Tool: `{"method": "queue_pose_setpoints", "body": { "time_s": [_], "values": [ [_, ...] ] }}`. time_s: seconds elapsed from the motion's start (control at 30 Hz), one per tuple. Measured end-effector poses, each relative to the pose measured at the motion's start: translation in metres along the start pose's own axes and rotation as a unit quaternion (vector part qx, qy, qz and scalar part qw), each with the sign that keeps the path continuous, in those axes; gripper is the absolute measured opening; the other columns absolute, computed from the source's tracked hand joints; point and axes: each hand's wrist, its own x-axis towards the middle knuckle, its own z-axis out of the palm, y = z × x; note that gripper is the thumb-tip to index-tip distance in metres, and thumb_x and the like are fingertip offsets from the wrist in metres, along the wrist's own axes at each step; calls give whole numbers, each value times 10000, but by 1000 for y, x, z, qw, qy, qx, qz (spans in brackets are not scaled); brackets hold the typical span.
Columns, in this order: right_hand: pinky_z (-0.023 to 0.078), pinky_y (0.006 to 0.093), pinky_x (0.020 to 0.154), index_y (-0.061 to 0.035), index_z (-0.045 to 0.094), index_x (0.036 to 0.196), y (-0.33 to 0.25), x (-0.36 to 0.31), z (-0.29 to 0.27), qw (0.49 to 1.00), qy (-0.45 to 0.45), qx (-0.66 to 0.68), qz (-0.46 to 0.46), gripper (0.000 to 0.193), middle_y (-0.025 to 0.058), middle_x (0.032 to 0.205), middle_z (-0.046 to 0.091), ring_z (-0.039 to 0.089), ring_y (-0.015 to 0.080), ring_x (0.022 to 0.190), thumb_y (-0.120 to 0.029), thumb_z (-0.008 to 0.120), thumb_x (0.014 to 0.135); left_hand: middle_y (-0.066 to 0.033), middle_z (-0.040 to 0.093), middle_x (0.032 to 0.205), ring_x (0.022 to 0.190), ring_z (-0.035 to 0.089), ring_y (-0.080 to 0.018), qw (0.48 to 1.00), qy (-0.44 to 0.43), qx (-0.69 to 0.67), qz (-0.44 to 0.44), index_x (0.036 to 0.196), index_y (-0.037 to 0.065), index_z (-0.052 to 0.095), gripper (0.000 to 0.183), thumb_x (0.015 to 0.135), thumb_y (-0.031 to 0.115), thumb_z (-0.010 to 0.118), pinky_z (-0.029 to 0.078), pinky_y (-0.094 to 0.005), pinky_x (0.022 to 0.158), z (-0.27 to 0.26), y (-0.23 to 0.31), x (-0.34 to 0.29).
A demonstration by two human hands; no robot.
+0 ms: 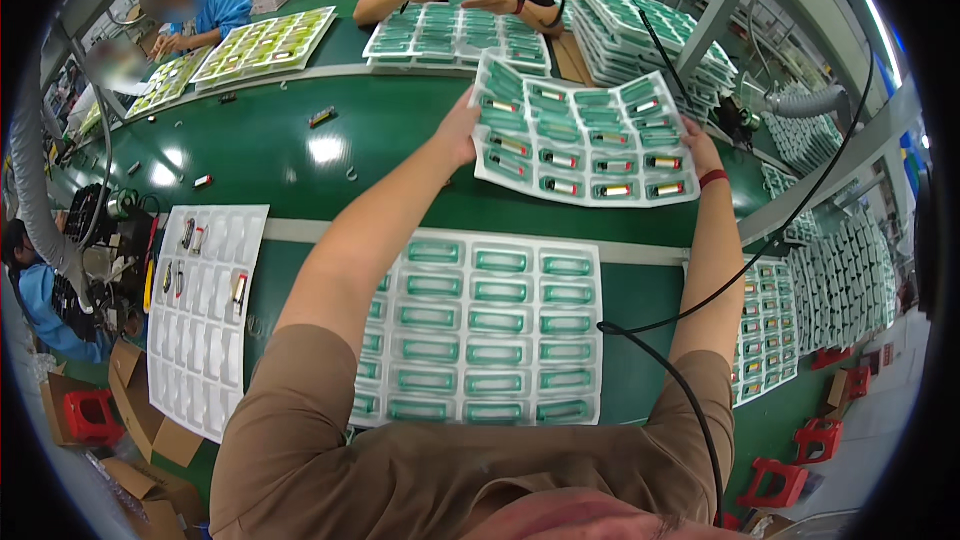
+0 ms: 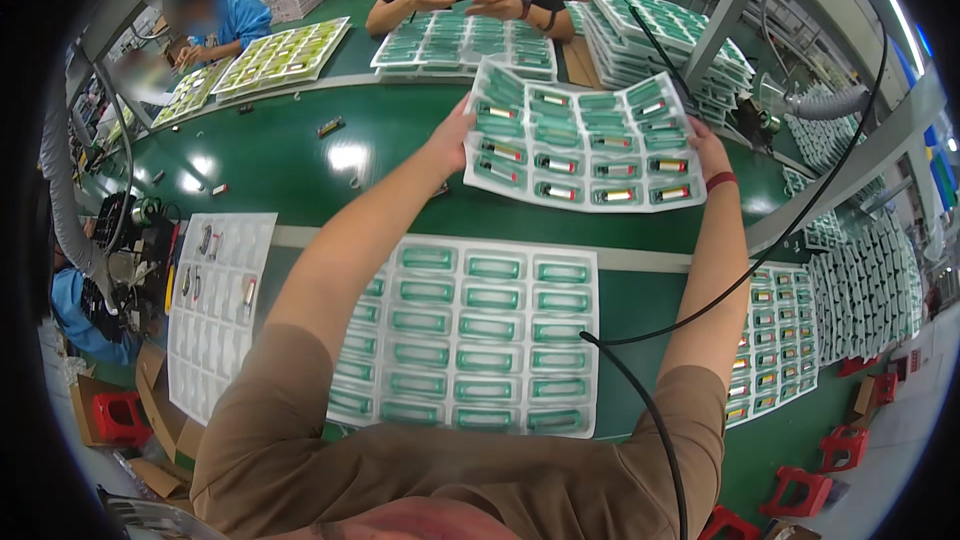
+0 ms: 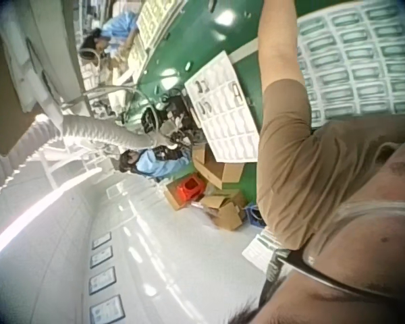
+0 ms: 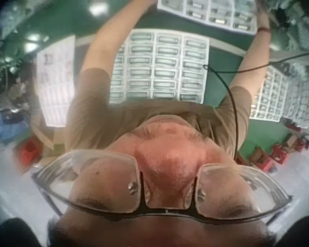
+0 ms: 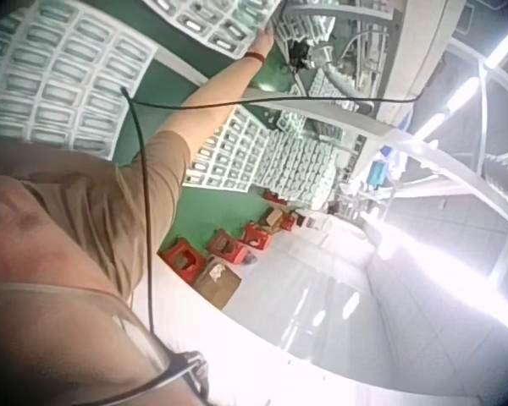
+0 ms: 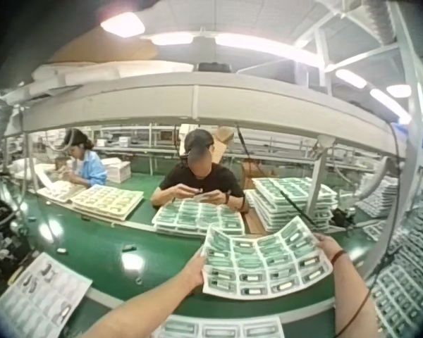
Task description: The worker is assembling small rechargeable batteries or electronic cells into green plastic protective housings and then organizing them into a white compartmentalized tray.
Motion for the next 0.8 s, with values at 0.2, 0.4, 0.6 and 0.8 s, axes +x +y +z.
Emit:
{"method": "queue_pose_setpoints", "body": {
  "time_s": [0.2, 0.4, 0.6, 0.8],
  "values": [
    [506, 397, 1029, -58, 498, 1470, 36, 12, -6, 999, 19, 7, 48, 560, 116, 1350, 623, 630, 263, 1183, 74, 427, 930, -142, 560, 1415, 1231, 601, -341, 997, 55, -50, -31, 1548, 240, 382, 564, 1045, -5, 310, 523, -545, 1007, -19, -35, 11],
    [511, 360, 998, -21, 537, 1440, 75, 10, -28, 996, 62, -38, 45, 543, 110, 1321, 646, 638, 238, 1163, 61, 514, 904, -155, 513, 1451, 1267, 554, -394, 995, 49, -11, -86, 1527, 193, 370, 482, 1073, 59, 279, 496, -571, 1034, -21, -40, 14],
    [521, 404, 935, -63, 702, 1030, 82, 14, -49, 817, 179, -548, 7, 334, 242, 1103, 668, 666, 391, 1060, -325, 531, 912, -132, 534, 1410, 1259, 548, -280, 964, 123, 179, -153, 1388, 78, 527, 406, 1028, 265, 513, 426, -445, 1088, -24, 5, 2],
    [472, 397, 1029, -56, 682, 1193, 52, -51, 87, 868, 124, -394, -276, 296, 168, 1207, 677, 624, 349, 1161, -170, 639, 923, -175, 567, 1263, 1133, 584, -307, 576, -16, 808, -124, 1403, 64, 528, 545, 937, 317, 656, 463, -385, 1028, -47, 30, -96]
  ]
}}
